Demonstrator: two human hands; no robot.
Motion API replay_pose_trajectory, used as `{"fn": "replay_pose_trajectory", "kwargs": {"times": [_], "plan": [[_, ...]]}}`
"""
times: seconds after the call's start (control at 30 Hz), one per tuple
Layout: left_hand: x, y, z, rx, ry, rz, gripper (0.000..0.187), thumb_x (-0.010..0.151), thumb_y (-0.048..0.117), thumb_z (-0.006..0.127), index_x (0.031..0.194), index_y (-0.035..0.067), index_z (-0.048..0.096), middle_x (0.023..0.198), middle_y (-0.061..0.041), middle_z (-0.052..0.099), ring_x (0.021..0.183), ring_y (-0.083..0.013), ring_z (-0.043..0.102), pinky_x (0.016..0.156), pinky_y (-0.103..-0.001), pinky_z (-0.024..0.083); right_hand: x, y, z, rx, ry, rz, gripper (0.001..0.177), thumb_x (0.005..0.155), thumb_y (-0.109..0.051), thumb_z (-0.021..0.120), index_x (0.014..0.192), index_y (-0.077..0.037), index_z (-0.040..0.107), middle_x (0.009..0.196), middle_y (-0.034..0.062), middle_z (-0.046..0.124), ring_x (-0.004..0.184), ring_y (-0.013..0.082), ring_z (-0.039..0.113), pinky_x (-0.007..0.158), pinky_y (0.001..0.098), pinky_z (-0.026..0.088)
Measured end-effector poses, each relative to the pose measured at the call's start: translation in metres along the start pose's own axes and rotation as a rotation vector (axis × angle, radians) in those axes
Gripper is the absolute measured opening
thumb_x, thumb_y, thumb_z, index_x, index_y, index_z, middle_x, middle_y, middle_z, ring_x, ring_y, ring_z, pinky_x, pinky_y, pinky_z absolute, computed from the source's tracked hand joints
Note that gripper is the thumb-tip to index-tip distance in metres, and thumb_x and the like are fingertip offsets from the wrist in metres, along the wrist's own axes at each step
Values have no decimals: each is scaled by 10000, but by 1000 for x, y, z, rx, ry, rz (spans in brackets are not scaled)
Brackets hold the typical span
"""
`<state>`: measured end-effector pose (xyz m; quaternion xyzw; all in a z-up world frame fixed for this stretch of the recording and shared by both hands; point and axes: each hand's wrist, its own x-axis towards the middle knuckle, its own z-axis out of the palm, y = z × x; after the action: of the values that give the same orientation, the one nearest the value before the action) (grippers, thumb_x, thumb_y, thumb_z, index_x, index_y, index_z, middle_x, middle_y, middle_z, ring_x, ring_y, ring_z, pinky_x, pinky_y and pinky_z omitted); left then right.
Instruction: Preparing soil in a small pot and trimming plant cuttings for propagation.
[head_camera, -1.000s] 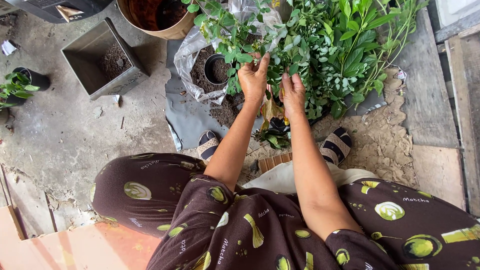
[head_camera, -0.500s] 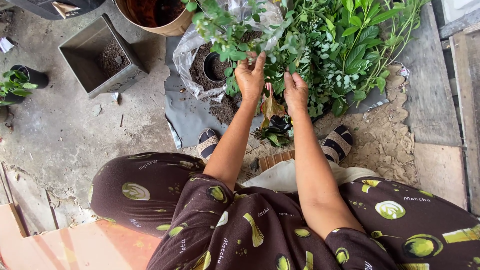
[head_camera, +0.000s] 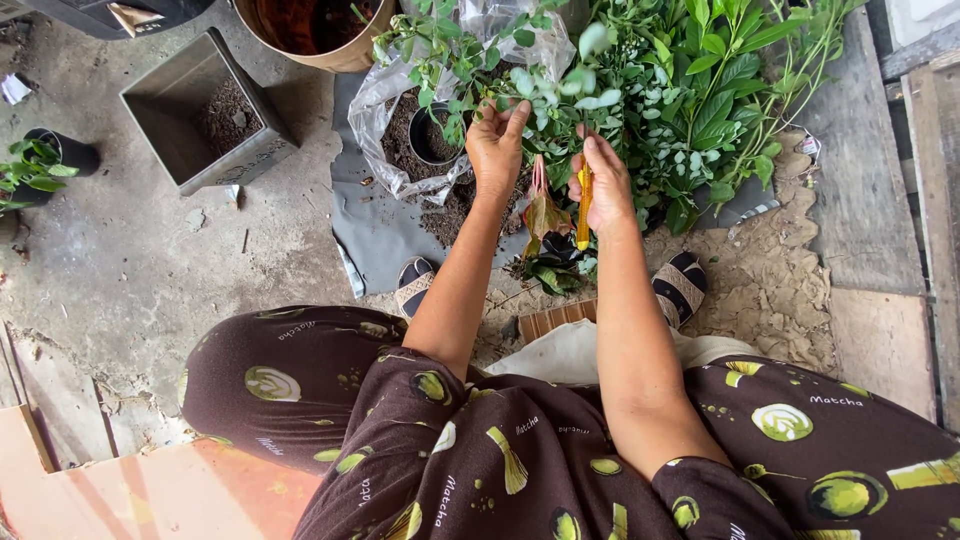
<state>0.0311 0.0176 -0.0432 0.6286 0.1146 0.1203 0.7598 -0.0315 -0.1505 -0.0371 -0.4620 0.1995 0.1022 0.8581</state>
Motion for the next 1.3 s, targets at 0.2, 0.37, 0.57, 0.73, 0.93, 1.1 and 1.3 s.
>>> {"fn": "replay_pose_trajectory", "kwargs": {"times": [0.2, 0.37, 0.57, 0.73, 0.93, 1.1, 1.3], "plan": [[8, -30, -12, 361, -3, 45, 193, 936, 128, 781, 932, -49, 703, 820, -79, 734, 738, -112, 625, 686, -269, 548, -10, -21, 1, 27, -111, 32, 314, 1021, -351, 655, 1290, -190, 670, 816, -5, 630, 581, 128, 544, 494, 268, 392], [0, -8, -10, 298, -98, 73, 249, 922, 110, 739, 1118, -28, 673, 882, -59, 740, 775, -91, 657, 692, -268, 551, 4, -4, -22, 24, -152, 30, 226, 1064, -278, 659, 1231, -128, 631, 859, 25, 647, 602, 153, 546, 521, 297, 390], [8, -33, -11, -78, -225, 62, 266, 969, -1, 642, 1235, 5, 640, 1091, -97, 719, 962, -165, 666, 839, -331, 552, -3, -12, -15, -2, -175, 9, 378, 1017, -214, 638, 1394, -198, 610, 833, 18, 638, 578, 133, 533, 515, 283, 391], [14, -46, -17, -260, -304, 46, 212, 1036, -61, 580, 1226, -1, 652, 1163, -130, 712, 1029, -216, 677, 912, -384, 568, -8, -28, -12, -31, -56, -49, 356, 1046, -280, 612, 1393, -213, 652, 836, 3, 633, 590, 94, 531, 502, 251, 419], [22, -68, -28, -30, -382, 358, 264, 1016, 101, 590, 1258, -2, 559, 1175, -103, 673, 1045, -218, 664, 910, -358, 576, -9, -52, -25, -1, 153, -213, 314, 1063, -346, 640, 1331, -191, 692, 872, 5, 637, 604, 72, 553, 471, 231, 435], [19, -36, -21, -424, -478, 42, 377, 1017, 218, 465, 1175, -60, 665, 1119, -145, 683, 967, -200, 617, 884, -331, 509, -18, -70, -5, -84, 30, -274, 435, 1042, -347, 645, 1443, -187, 588, 1231, 88, 629, 600, 82, 572, 483, 225, 448], [-13, 22, -3, -234, -370, 145, 278, 1053, 158, 541, 1190, -55, 655, 1179, -140, 667, 1017, -178, 607, 916, -321, 504, -16, -54, 19, -341, -64, -197, 558, 1007, -346, 672, 1510, -204, 477, 1536, 120, 501, 595, 59, 551, 479, 211, 441]]}}
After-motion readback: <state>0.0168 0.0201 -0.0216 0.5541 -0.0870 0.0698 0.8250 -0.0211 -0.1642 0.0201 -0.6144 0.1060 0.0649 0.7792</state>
